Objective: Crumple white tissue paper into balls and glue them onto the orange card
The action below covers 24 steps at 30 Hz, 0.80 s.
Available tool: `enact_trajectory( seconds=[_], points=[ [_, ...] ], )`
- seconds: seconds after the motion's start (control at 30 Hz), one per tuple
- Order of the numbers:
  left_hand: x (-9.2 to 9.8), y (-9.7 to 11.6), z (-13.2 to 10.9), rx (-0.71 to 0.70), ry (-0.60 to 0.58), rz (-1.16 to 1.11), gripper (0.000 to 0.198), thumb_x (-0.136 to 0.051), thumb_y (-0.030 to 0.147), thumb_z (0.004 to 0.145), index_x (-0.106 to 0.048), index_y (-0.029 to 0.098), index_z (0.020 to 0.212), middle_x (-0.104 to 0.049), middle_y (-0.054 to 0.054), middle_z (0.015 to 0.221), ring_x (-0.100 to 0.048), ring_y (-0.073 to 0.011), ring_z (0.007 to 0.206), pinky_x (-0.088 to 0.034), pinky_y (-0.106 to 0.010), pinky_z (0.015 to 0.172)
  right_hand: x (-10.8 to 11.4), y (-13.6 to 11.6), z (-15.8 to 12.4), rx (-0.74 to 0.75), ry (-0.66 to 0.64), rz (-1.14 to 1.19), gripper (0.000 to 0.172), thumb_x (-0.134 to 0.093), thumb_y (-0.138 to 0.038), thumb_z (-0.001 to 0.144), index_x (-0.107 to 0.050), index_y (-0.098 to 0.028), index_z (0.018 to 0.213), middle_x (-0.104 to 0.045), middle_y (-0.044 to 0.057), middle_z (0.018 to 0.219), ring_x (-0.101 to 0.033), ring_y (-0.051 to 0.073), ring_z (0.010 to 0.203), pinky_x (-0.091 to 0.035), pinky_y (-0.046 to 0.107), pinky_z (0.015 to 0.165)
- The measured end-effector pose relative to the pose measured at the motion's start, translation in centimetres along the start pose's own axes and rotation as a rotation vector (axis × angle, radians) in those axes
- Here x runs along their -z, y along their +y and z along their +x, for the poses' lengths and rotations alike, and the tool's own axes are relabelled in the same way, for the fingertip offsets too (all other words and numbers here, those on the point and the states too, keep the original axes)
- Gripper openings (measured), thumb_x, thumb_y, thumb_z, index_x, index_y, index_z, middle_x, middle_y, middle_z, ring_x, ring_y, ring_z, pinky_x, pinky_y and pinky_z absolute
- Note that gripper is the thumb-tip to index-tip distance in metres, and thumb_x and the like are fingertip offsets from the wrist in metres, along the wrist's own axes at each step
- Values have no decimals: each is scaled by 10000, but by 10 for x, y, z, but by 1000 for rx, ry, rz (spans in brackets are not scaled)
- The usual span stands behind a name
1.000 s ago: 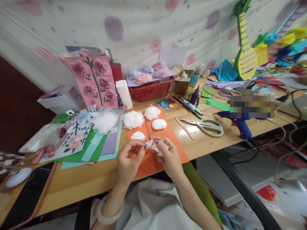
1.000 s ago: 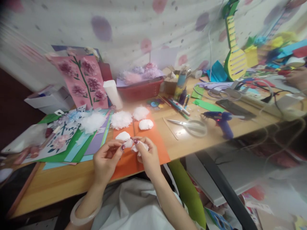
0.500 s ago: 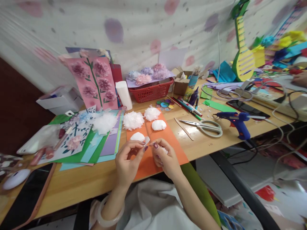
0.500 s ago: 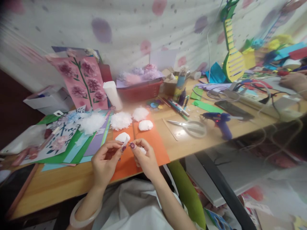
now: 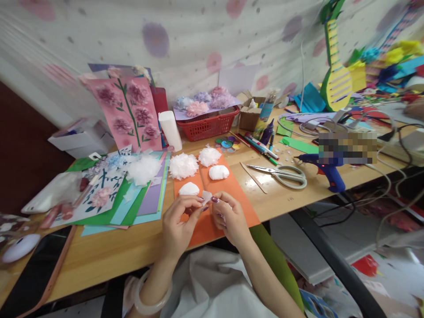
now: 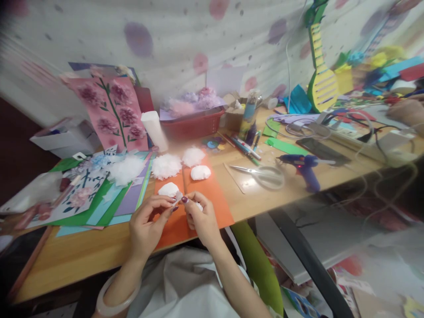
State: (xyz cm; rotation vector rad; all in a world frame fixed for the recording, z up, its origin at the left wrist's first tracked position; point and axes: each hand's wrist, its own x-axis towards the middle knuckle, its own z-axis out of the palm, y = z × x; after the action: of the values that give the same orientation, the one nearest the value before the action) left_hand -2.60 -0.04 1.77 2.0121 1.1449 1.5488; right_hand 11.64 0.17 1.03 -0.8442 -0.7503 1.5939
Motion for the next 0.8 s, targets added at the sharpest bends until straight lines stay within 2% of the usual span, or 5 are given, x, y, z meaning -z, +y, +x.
enact_trajectory(
  seconds=[0.17,0.33,0.5,0.67,0.8],
  points=[
    [-1,-2,-2,23,-32,-16,97,-646,139,901,-642,231,873,-750,-11,960,-703,-127,925,-549,-187,720,-1,-1,-2,-20,17,-25,204,-675,-356,708,-557,-192,730,-351,-126,475,-191,21,376,-116,165,365],
    [-5,-2,-5,262,-26,-164,156,-712,225,855,-609,235,971,-753,-33,1041,-705,-117,764,-564,-195,642,2,1,-1,-11,1,-28,219,-678,-376,726,-557,-194,734,-357,-123,480,-196,26,381,-126,170,367],
    [-6,-2,-4,423,57,-185,170,-671,276,863,-615,202,1005,-746,-46,928,-676,-122,644,-569,-217,593,4,4,-1,6,-29,-37,192,-671,-354,739,-565,-194,743,-338,-126,473,-191,31,384,-121,174,370],
    [-4,-2,-3,408,136,-169,149,-665,307,858,-615,199,948,-725,-32,860,-668,-130,651,-560,-222,613,3,4,-2,20,-17,-28,188,-659,-341,742,-548,-193,711,-337,-124,469,-193,32,388,-121,174,376],
    [-5,-2,-2,359,3,-113,131,-664,318,862,-649,205,926,-731,-35,853,-682,-150,721,-520,-209,579,2,4,-1,20,-32,-57,192,-659,-353,740,-547,-197,726,-353,-122,471,-201,31,376,-122,180,380]
  ],
)
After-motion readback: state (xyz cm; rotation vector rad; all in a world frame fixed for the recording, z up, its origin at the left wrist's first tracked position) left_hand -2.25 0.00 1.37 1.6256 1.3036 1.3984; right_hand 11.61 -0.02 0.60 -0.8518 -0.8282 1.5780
